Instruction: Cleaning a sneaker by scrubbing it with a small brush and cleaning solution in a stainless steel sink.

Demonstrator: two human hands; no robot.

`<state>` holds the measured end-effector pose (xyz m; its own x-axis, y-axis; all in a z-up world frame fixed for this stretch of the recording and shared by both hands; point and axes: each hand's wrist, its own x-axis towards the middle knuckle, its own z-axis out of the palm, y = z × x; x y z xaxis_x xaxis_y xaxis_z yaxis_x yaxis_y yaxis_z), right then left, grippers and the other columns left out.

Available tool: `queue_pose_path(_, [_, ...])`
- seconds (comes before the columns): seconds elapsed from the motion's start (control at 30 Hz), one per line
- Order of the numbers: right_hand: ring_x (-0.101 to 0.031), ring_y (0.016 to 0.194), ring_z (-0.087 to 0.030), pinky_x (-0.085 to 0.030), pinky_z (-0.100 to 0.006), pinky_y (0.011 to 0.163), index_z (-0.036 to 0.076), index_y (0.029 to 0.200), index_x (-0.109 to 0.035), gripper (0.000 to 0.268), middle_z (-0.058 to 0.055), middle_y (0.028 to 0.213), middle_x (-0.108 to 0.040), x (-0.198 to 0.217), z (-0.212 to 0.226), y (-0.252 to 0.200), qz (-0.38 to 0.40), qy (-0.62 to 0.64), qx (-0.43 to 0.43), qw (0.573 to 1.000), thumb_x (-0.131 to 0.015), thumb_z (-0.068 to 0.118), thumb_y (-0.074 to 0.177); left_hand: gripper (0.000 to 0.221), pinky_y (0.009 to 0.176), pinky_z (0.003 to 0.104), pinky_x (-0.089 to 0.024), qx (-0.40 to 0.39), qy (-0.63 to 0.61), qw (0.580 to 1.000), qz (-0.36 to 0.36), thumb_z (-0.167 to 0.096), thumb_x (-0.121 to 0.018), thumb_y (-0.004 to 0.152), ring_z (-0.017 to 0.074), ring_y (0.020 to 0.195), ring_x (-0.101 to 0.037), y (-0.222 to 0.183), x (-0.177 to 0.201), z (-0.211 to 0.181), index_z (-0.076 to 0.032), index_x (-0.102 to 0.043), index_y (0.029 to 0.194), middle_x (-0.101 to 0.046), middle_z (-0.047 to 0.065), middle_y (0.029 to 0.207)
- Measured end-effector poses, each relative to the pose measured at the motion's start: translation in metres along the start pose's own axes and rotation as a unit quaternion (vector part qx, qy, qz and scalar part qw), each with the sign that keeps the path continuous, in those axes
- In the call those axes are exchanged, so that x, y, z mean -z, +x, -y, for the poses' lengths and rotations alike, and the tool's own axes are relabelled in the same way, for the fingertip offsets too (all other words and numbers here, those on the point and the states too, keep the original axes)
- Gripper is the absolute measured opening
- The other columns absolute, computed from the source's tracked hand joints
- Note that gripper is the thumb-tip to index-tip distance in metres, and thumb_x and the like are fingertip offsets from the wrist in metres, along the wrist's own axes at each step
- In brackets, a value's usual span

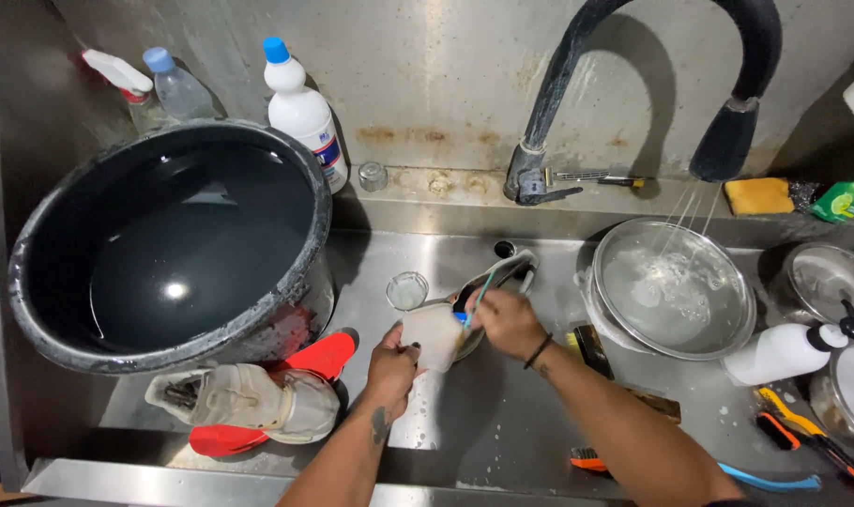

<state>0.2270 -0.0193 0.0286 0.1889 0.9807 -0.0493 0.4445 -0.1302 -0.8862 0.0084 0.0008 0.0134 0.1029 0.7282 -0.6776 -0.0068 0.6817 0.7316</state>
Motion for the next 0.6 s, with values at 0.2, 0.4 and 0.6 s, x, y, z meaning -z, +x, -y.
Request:
queue_pose_path(0.2, [-0.075, 0.081, -0.014, -0.058, -0.027, 0.080, 0.014, 0.088, -0.078, 0.020, -0.002, 0.080, -0.081, -0.021, 0.011, 0.021, -0.074, 0.069, -0.094, 0.990, -0.063, 0.011, 0.075, 0.058, 0.076, 0.035, -0.060, -0.017, -0.020, 0.999, 0.021, -0.001, -0.054, 0.093, 0.0171, 0.094, -0.066, -0.007, 0.000, -0.001, -0.019, -0.059, 0.148, -0.070, 0.005, 0.110])
queue_pose_path(0.4, [-0.079, 0.090, -0.023, -0.061, -0.031, 0.080, 0.002, 0.090, -0.071, 0.016, -0.016, 0.089, -0.082, -0.014, 0.004, 0.031, 0.001, 0.193, -0.083, 0.978, -0.056, -0.001, 0.085, 0.060, 0.086, 0.039, -0.063, -0.051, 0.011, 0.999, 0.012, -0.005, -0.059, 0.093, 0.0181, 0.100, -0.063, 0.001, 0.005, 0.003, -0.015, -0.054, 0.152, -0.054, 0.002, 0.108])
queue_pose_path(0.6, [-0.080, 0.076, -0.020, -0.068, -0.031, 0.069, 0.002, 0.099, -0.076, 0.019, -0.013, 0.083, -0.079, 0.008, 0.022, 0.041, -0.103, 0.136, 0.022, 0.985, -0.061, 0.012, 0.098, 0.043, 0.078, 0.042, -0.066, -0.087, -0.018, 0.989, 0.119, 0.002, -0.061, 0.086, 0.0207, 0.094, -0.073, -0.038, -0.005, -0.003, -0.004, -0.069, 0.128, -0.080, 0.012, 0.110])
